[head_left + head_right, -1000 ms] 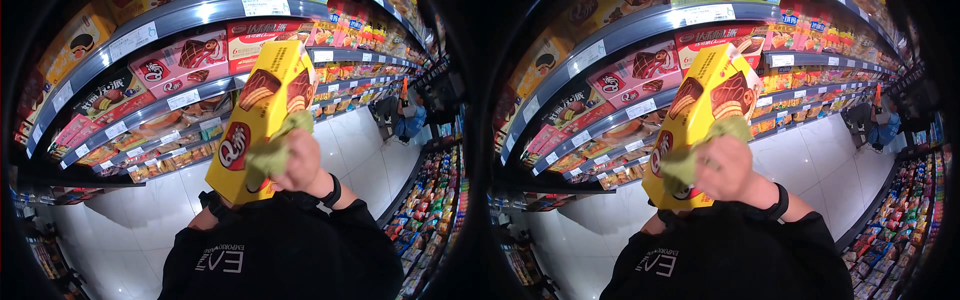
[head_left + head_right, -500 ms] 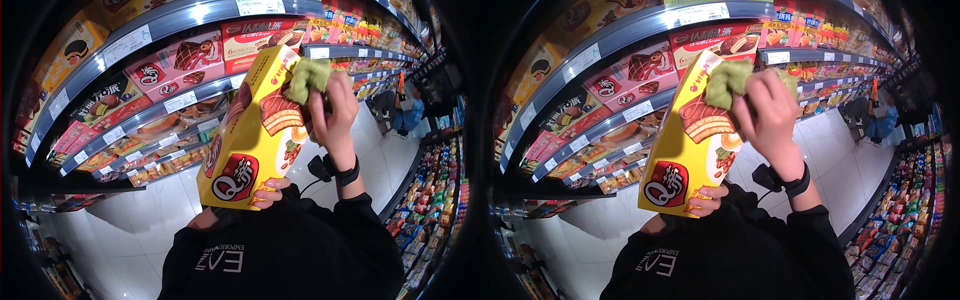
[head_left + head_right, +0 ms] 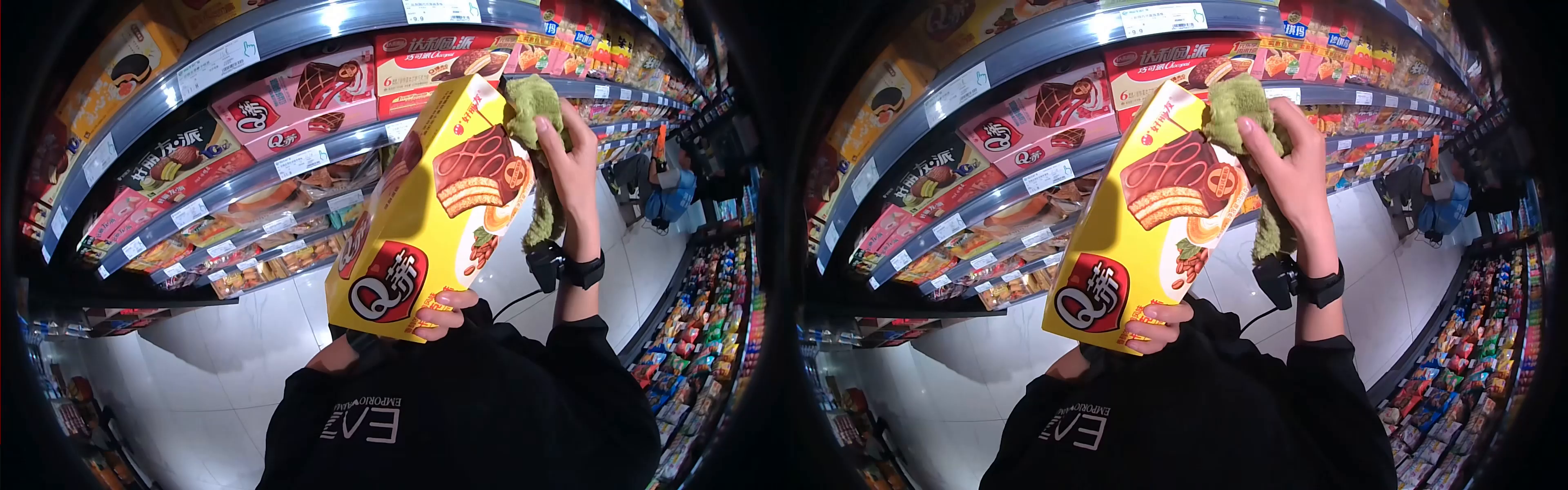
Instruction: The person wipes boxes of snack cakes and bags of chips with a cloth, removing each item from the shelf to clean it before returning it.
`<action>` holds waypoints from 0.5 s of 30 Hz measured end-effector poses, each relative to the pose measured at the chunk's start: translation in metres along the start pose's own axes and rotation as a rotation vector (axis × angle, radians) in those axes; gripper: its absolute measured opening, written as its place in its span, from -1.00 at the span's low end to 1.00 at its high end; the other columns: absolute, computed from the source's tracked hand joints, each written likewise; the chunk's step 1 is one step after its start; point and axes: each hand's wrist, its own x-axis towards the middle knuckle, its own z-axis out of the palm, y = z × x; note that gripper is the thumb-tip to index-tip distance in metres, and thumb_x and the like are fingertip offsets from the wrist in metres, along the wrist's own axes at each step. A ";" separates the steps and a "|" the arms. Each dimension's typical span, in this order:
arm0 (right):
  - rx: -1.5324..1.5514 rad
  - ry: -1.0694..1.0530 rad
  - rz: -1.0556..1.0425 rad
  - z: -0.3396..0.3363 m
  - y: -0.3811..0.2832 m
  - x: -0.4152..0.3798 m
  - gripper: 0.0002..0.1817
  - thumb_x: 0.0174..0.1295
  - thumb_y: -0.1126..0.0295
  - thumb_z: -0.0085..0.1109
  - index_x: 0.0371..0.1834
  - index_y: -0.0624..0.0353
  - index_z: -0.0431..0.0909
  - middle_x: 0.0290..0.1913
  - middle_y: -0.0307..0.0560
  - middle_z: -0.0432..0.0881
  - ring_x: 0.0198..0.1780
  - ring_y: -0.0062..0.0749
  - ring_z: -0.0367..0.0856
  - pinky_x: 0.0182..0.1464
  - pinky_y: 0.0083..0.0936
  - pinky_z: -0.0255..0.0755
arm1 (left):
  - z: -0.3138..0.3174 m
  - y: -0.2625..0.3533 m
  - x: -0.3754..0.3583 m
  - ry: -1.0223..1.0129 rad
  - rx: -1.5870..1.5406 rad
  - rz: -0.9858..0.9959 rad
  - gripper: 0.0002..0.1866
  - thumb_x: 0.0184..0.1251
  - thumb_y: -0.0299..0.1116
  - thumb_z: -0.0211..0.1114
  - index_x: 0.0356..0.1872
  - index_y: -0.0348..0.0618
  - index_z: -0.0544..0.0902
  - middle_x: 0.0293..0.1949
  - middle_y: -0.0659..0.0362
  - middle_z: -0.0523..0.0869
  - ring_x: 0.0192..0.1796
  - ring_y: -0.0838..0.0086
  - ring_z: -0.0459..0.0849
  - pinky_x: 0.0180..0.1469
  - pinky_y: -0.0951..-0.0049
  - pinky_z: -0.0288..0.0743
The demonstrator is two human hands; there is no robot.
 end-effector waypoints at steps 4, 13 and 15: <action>0.296 -0.449 0.078 -0.009 0.012 -0.010 -0.35 -0.14 0.34 0.43 0.05 0.27 0.36 -0.14 -0.21 0.53 -0.14 -0.59 0.43 -0.06 -0.63 0.33 | 0.006 -0.004 -0.005 0.084 0.039 0.050 -0.51 0.16 -0.07 0.20 0.03 -0.13 0.39 -0.20 0.19 0.46 -0.29 0.45 0.49 -0.35 0.47 0.38; 0.577 -0.355 0.492 -0.007 0.067 -0.058 -0.40 -0.16 0.49 0.36 0.04 0.29 0.39 -0.05 -0.16 0.53 -0.05 -0.45 0.48 0.03 -0.52 0.33 | 0.014 0.012 -0.052 0.845 0.676 0.463 -0.47 0.17 -0.07 0.19 0.09 -0.15 0.36 -0.11 0.16 0.49 -0.20 0.44 0.52 -0.25 0.49 0.44; 0.703 -0.209 0.699 0.007 0.079 -0.073 -0.38 -0.16 0.45 0.40 0.05 0.24 0.39 -0.06 -0.15 0.55 -0.07 -0.49 0.49 0.03 -0.52 0.33 | 0.027 0.024 -0.080 1.173 1.265 0.457 -0.46 0.18 -0.07 0.19 0.10 -0.15 0.35 -0.09 0.16 0.50 -0.18 0.44 0.53 -0.23 0.49 0.45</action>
